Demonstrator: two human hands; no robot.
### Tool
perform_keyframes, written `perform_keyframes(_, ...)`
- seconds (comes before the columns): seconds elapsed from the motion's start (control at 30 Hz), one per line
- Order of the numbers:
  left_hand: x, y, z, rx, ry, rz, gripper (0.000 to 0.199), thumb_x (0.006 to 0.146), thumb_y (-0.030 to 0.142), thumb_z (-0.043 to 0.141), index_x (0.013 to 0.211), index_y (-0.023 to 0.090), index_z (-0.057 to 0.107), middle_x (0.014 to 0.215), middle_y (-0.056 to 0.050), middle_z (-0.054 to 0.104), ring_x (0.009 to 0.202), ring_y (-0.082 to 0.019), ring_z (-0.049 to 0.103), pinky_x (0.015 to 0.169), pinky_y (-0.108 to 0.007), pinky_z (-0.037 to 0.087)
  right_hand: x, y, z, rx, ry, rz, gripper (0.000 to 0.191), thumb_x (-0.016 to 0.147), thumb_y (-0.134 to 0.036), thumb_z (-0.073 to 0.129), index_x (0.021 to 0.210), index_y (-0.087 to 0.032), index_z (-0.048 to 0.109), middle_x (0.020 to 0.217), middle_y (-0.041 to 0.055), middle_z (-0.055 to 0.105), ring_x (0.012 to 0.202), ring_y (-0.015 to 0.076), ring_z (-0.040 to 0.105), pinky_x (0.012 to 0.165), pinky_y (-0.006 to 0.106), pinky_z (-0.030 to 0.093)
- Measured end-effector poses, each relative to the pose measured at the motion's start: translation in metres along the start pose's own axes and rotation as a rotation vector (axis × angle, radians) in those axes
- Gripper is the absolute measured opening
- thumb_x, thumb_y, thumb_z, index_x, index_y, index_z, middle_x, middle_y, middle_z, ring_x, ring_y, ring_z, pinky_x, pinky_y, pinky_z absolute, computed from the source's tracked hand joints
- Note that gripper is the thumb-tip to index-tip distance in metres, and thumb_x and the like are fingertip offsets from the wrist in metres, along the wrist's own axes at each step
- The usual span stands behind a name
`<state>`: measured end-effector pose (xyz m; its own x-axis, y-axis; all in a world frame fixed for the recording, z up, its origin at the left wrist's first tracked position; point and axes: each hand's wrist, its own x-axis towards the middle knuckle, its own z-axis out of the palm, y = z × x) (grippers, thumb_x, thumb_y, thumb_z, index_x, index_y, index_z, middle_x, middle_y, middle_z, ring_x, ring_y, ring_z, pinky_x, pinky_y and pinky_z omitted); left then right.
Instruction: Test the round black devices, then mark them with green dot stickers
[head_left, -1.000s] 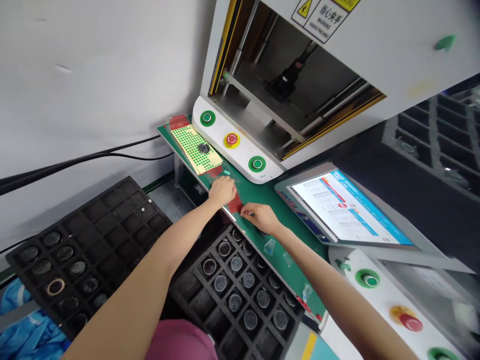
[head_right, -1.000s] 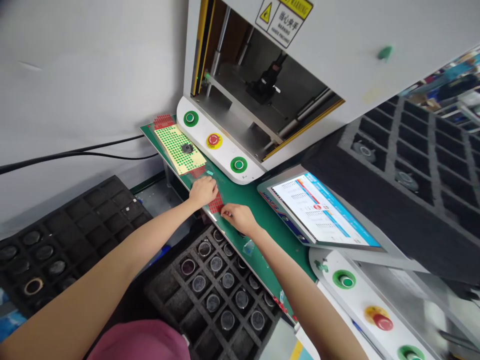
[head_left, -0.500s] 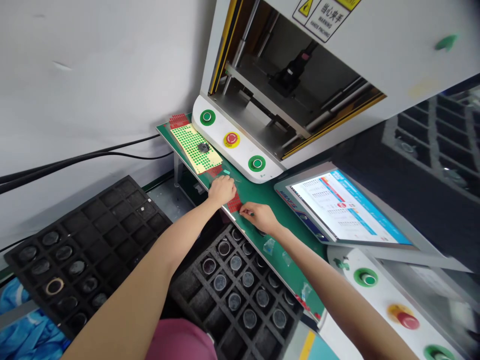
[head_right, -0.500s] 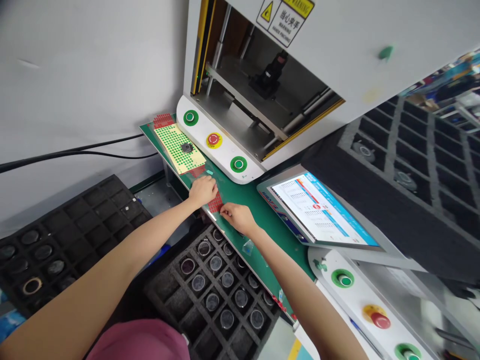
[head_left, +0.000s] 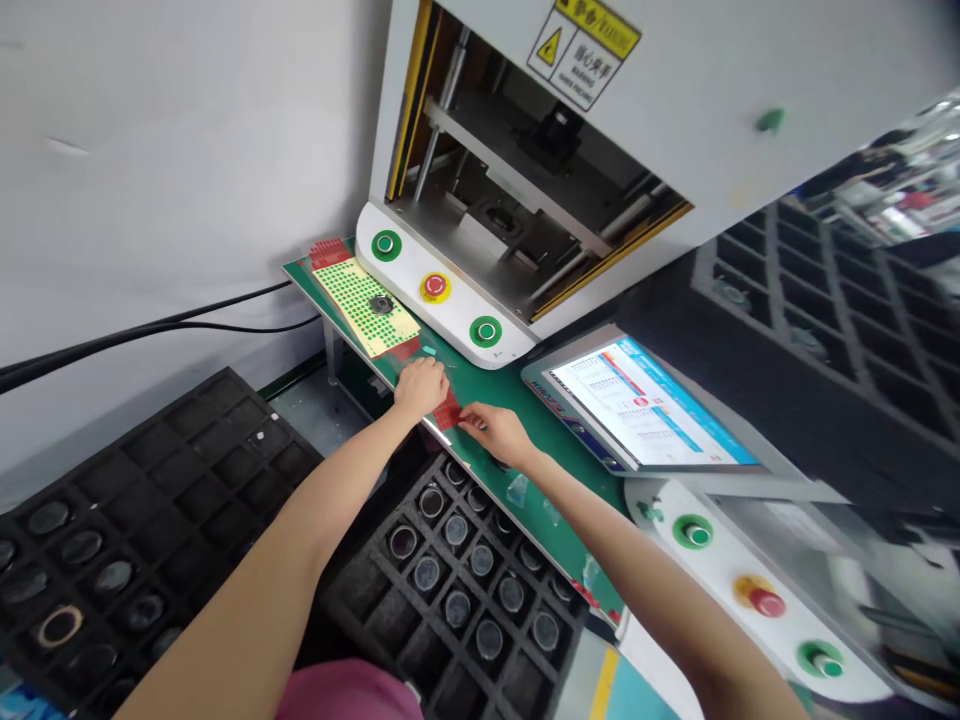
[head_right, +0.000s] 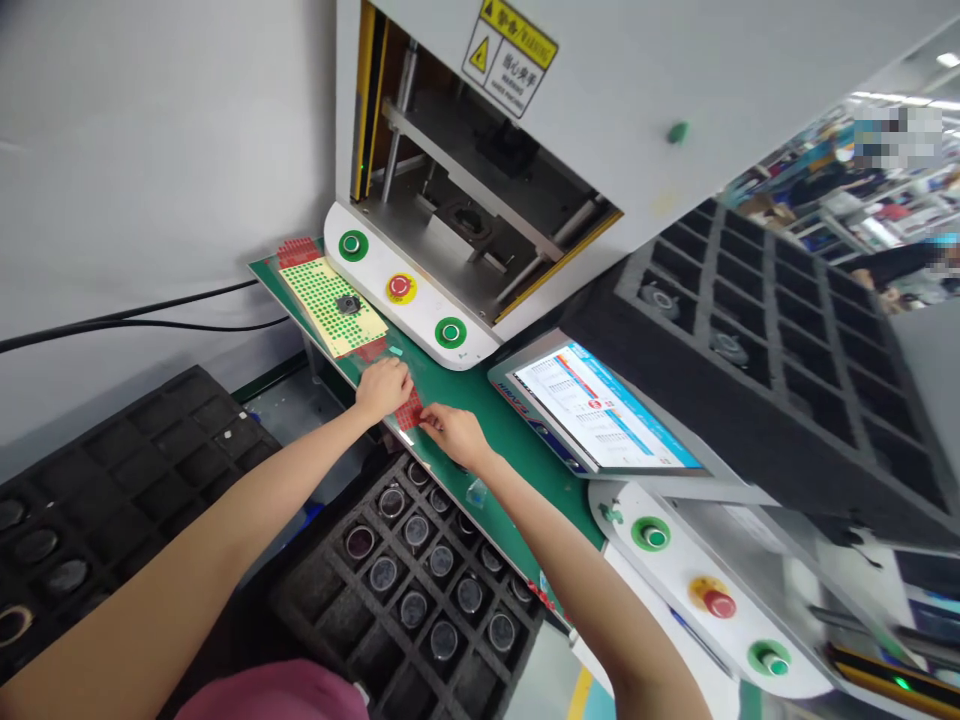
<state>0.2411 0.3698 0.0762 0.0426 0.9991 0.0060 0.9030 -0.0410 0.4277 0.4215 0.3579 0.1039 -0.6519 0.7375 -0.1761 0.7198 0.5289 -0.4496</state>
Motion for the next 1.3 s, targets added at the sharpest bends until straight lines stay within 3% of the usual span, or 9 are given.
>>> perform_keyframes(0.2, 0.003, -0.002, -0.003, 0.004, -0.012, -0.005, 0.024, 0.093, 0.033, 0.059, 0.104, 0.013, 0.063, 0.110, -0.008, 0.064, 0.104, -0.023, 0.061, 0.091, -0.045, 0.051, -0.022, -0.023, -0.017, 0.099, 0.251, -0.054, 0.025, 0.097, -0.037, 0.053, 0.089, -0.016, 0.062, 0.081, 0.0008, 0.065, 0.072, 0.0130, 0.062, 0.070, 0.030, 0.053)
perform_keyframes(0.43, 0.001, -0.001, -0.011, -0.010, -0.015, -0.030, 0.025, 0.093, 0.033, 0.059, 0.107, 0.013, 0.063, 0.113, -0.009, 0.064, 0.106, -0.023, 0.061, 0.092, -0.046, 0.051, -0.108, -0.085, -0.042, 0.180, 0.737, -0.085, 0.015, 0.099, -0.026, 0.045, 0.086, -0.022, 0.052, 0.083, 0.0031, 0.060, 0.078, 0.0155, 0.061, 0.070, 0.028, 0.052)
perform_keyframes(0.6, -0.002, 0.011, -0.036, -0.047, -0.013, -0.034, 0.026, 0.093, 0.032, 0.060, 0.111, 0.013, 0.062, 0.115, -0.009, 0.063, 0.105, -0.023, 0.062, 0.091, -0.046, 0.052, -0.171, -0.117, -0.033, 0.183, 1.019, -0.023, 0.012, 0.097, -0.018, 0.045, 0.087, -0.022, 0.050, 0.093, 0.0051, 0.060, 0.081, 0.0146, 0.062, 0.070, 0.026, 0.052)
perform_keyframes(0.7, -0.007, 0.033, -0.062, -0.101, -0.011, -0.016, 0.027, 0.092, 0.030, 0.061, 0.112, 0.013, 0.061, 0.114, -0.009, 0.063, 0.101, -0.023, 0.063, 0.088, -0.045, 0.054, -0.202, -0.124, -0.028, 0.189, 1.125, 0.038, 0.012, 0.097, -0.021, 0.047, 0.086, -0.022, 0.053, 0.096, 0.0064, 0.063, 0.083, 0.0151, 0.065, 0.070, 0.025, 0.053)
perform_keyframes(0.8, -0.034, 0.073, -0.088, -0.199, -0.018, 0.076, 0.019, 0.092, 0.027, 0.061, 0.104, 0.012, 0.064, 0.106, -0.008, 0.066, 0.095, -0.021, 0.065, 0.085, -0.042, 0.055, -0.227, -0.130, -0.026, 0.194, 1.223, 0.105, 0.015, 0.097, -0.025, 0.050, 0.083, -0.022, 0.054, 0.096, 0.0069, 0.066, 0.084, 0.0163, 0.067, 0.071, 0.025, 0.053)
perform_keyframes(0.9, -0.093, 0.122, -0.107, -0.357, -0.121, 0.292, 0.014, 0.093, 0.017, 0.054, 0.086, 0.013, 0.066, 0.087, -0.004, 0.070, 0.083, -0.016, 0.067, 0.079, -0.030, 0.055, -0.239, -0.143, -0.025, 0.242, 1.337, 0.162, 0.016, 0.096, -0.027, 0.052, 0.081, -0.022, 0.056, 0.093, 0.0068, 0.067, 0.085, 0.0170, 0.067, 0.072, 0.026, 0.053)
perform_keyframes(1.07, -0.191, 0.172, -0.137, -0.726, -0.291, 0.622, 0.014, 0.088, 0.023, 0.059, 0.099, 0.020, 0.069, 0.093, -0.002, 0.073, 0.084, -0.014, 0.068, 0.078, -0.021, 0.054, -0.242, -0.168, -0.030, 0.443, 1.483, 0.132, 0.011, 0.093, -0.019, 0.054, 0.083, -0.022, 0.057, 0.092, 0.0053, 0.065, 0.088, 0.0171, 0.066, 0.075, 0.028, 0.055)
perform_keyframes(1.17, -0.209, 0.186, -0.145, -0.958, -0.240, 0.679, 0.013, 0.084, 0.020, 0.066, 0.096, 0.023, 0.071, 0.086, 0.000, 0.074, 0.077, -0.013, 0.068, 0.074, -0.020, 0.054, -0.246, -0.175, -0.032, 0.535, 1.493, 0.089, 0.011, 0.091, -0.014, 0.054, 0.087, -0.023, 0.058, 0.095, 0.0056, 0.065, 0.091, 0.0180, 0.067, 0.077, 0.030, 0.057)
perform_keyframes(1.3, -0.215, 0.198, -0.143, -1.002, -0.149, 0.710, 0.011, 0.080, 0.017, 0.071, 0.088, 0.024, 0.073, 0.079, 0.000, 0.074, 0.072, -0.014, 0.069, 0.069, -0.020, 0.056, -0.255, -0.178, -0.033, 0.583, 1.518, 0.055, 0.013, 0.090, -0.012, 0.056, 0.090, -0.024, 0.060, 0.092, 0.0064, 0.066, 0.087, 0.0188, 0.068, 0.074, 0.031, 0.059)
